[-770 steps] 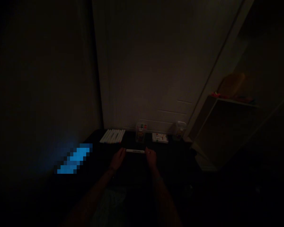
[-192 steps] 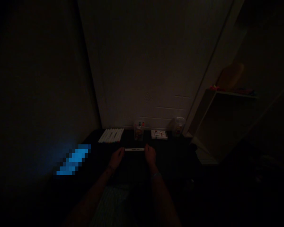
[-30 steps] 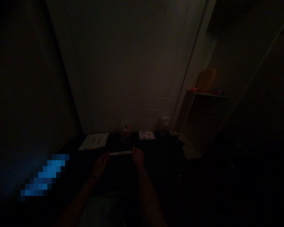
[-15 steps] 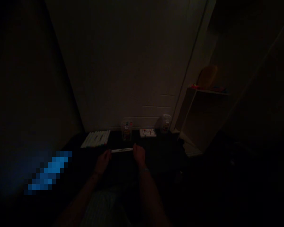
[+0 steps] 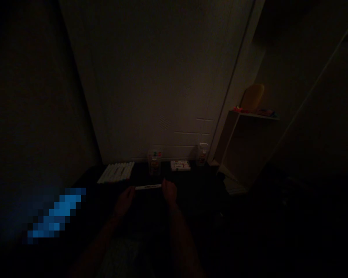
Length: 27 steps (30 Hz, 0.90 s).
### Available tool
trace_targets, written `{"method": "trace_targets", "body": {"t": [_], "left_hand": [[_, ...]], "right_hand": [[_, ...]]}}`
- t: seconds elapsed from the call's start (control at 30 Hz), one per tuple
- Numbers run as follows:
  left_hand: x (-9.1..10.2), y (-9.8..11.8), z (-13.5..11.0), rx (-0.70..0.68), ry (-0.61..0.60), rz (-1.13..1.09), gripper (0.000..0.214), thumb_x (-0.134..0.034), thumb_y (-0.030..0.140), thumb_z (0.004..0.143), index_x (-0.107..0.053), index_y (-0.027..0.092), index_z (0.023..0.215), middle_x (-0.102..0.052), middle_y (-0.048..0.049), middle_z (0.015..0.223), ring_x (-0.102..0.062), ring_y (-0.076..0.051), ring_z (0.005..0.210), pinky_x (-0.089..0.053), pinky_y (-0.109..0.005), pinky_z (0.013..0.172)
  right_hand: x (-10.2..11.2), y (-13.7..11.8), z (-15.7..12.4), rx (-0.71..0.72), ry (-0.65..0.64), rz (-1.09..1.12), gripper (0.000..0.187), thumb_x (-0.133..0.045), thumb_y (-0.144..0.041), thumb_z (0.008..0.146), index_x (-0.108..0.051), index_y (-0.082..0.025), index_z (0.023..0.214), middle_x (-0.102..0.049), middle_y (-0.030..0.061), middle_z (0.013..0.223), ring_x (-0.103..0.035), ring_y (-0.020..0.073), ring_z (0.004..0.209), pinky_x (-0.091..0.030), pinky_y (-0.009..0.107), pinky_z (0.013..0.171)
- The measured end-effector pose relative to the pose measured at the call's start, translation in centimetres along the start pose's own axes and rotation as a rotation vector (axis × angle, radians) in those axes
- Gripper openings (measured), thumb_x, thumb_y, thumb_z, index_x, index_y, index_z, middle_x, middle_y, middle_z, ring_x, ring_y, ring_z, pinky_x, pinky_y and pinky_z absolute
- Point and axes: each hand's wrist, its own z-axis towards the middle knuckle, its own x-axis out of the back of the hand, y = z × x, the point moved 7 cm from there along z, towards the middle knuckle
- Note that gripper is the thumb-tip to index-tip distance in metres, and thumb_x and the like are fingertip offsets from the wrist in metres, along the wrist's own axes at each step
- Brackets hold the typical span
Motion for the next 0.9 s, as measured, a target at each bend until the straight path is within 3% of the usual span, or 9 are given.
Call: {"method": "trace_targets", "body": {"t": [0.3,0.9], "left_hand": [[0.14,0.46,-0.14,-0.026,-0.014,0.026,0.037,-0.025,0.045,0.081,-0.046,0.021,0.064,-0.052,0.0014,0.057,-0.049,-0.013,0.055,-0.035,-0.022,0.055],[0.21,0.43,-0.19,-0.010,0.008,-0.026,0.036,-0.028,0.045,0.079,-0.048,0.019,0.064,-0.048,0.0029,0.054,-0.045,-0.011,0.053,-0.033,-0.021,0.052]], "right_hand": [[-0.52,0.11,0.20,-0.007,-0.005,-0.021,0.053,-0.015,-0.038,0.092,-0.064,-0.018,0.091,-0.066,0.0086,0.089,-0.060,0.0151,0.082,-0.037,0.021,0.068],[0.01,0.09,-0.11,0.000,-0.023,-0.011,0.052,-0.015,-0.036,0.092,-0.063,-0.017,0.092,-0.066,0.0085,0.090,-0.060,0.0155,0.083,-0.038,0.022,0.068]]}}
